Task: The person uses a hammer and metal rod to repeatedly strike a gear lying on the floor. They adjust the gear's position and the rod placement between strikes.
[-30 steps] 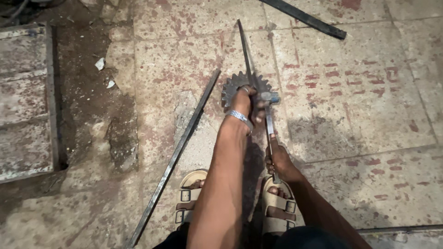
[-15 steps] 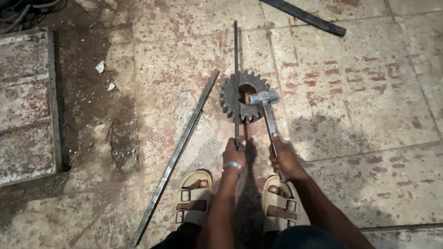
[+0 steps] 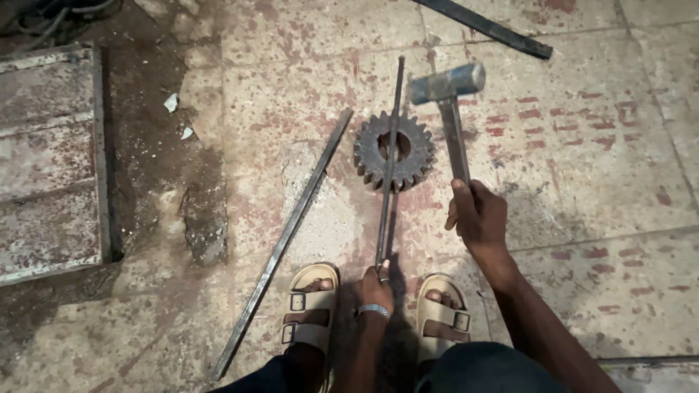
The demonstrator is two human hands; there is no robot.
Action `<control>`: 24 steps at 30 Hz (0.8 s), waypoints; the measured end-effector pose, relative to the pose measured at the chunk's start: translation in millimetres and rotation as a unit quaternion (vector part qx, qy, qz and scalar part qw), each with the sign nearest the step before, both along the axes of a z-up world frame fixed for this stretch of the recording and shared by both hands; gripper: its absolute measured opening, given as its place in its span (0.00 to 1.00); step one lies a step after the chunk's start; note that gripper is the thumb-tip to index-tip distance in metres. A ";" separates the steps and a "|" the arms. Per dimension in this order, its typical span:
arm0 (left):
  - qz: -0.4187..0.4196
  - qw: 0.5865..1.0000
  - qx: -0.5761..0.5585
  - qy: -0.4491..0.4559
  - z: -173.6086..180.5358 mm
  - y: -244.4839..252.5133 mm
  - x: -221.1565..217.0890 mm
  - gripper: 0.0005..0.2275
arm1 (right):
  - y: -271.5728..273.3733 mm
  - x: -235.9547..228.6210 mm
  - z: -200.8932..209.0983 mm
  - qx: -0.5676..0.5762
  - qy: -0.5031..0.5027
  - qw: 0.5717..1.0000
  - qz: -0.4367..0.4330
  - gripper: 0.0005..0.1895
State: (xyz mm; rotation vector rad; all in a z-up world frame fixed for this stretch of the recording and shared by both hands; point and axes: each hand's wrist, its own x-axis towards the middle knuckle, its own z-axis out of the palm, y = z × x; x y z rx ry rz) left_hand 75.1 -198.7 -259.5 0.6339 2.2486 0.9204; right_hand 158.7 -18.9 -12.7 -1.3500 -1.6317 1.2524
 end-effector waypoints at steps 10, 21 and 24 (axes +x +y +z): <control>-0.003 1.000 -0.013 0.005 17.7 3.5 6.9 0.14 | 17.8 0.4 -61.3 0.219 -0.257 0.941 -0.019 0.25; 0.002 0.999 -0.011 0.040 -9.1 -28.9 10.8 0.10 | 28.1 18.6 -48.4 0.286 -0.352 0.890 0.042 0.25; 0.027 0.998 -0.011 0.051 -15.1 -36.1 12.9 0.10 | 33.2 6.9 -44.8 0.332 -0.313 0.889 0.030 0.23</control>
